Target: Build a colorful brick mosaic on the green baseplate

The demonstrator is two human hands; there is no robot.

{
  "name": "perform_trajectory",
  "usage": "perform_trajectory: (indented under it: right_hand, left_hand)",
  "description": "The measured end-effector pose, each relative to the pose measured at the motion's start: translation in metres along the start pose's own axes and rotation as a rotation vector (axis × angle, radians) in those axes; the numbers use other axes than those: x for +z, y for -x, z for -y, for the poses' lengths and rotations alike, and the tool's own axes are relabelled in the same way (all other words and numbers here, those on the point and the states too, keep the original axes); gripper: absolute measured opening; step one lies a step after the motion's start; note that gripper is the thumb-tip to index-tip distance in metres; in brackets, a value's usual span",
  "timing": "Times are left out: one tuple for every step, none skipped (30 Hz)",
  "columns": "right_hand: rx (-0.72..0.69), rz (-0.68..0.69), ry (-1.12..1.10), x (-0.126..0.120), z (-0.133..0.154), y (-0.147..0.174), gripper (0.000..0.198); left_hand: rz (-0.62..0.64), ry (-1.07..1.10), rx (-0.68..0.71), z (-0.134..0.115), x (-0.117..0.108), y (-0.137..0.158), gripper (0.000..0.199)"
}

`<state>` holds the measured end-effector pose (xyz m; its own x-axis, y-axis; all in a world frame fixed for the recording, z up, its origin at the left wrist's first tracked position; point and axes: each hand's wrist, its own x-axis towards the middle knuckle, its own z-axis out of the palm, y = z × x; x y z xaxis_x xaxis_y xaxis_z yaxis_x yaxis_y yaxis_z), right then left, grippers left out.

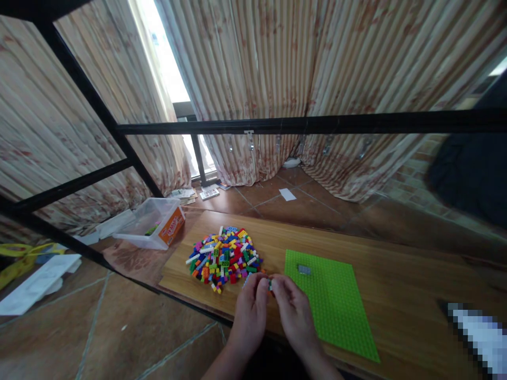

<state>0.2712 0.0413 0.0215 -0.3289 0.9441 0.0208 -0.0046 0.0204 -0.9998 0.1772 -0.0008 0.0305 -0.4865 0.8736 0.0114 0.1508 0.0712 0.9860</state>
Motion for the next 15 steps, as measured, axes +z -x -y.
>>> perform_trajectory:
  right_hand:
    - [-0.010,-0.024,0.025,0.001,0.001,0.001,0.034]
    - [-0.024,-0.047,0.044,0.002,0.002,0.002,0.033]
    - [-0.038,-0.068,0.057,0.004,0.002,0.003,0.033]
    - [-0.052,-0.089,0.064,0.005,0.002,0.004,0.034]
    - [-0.064,-0.111,0.066,0.006,0.002,0.005,0.034]
    - [-0.074,-0.134,0.062,0.007,0.002,0.006,0.035]
    - [-0.081,-0.157,0.055,0.008,0.001,0.006,0.035]
    - [-0.083,-0.179,0.046,0.009,0.000,0.007,0.036]
    - [-0.081,-0.199,0.034,0.009,0.000,0.008,0.036]
    - [-0.077,-0.215,0.019,0.010,-0.001,0.008,0.037]
    - [-0.073,-0.227,0.003,0.010,-0.002,0.009,0.038]
    - [-0.069,-0.239,-0.009,0.010,-0.002,0.009,0.038]
    - [-0.065,-0.248,-0.019,0.010,-0.002,0.009,0.039]
    - [-0.065,-0.259,-0.025,0.010,-0.003,0.009,0.039]
    - [-0.064,-0.268,-0.029,0.011,-0.004,0.009,0.038]
  left_hand:
    - [0.019,-0.008,0.022,-0.001,0.001,0.002,0.033]
    - [0.040,-0.004,0.031,-0.001,0.003,0.005,0.031]
    - [0.052,0.006,0.033,-0.003,0.005,0.007,0.029]
    - [0.046,0.013,0.031,-0.004,0.007,0.009,0.028]
    - [0.036,0.022,0.026,-0.006,0.009,0.010,0.027]
    - [0.023,0.036,0.019,-0.007,0.012,0.011,0.027]
    - [0.011,0.051,0.011,-0.009,0.014,0.012,0.027]
    - [0.002,0.065,0.002,-0.010,0.017,0.013,0.027]
    - [-0.005,0.077,-0.008,-0.011,0.019,0.013,0.027]
    - [-0.010,0.087,-0.018,-0.012,0.021,0.013,0.027]
    - [-0.013,0.098,-0.027,-0.013,0.023,0.014,0.027]
    - [-0.016,0.108,-0.033,-0.013,0.025,0.014,0.027]
    - [-0.022,0.117,-0.037,-0.014,0.027,0.014,0.027]
    - [-0.032,0.124,-0.037,-0.013,0.028,0.014,0.027]
    - [-0.042,0.131,-0.035,-0.013,0.030,0.014,0.028]
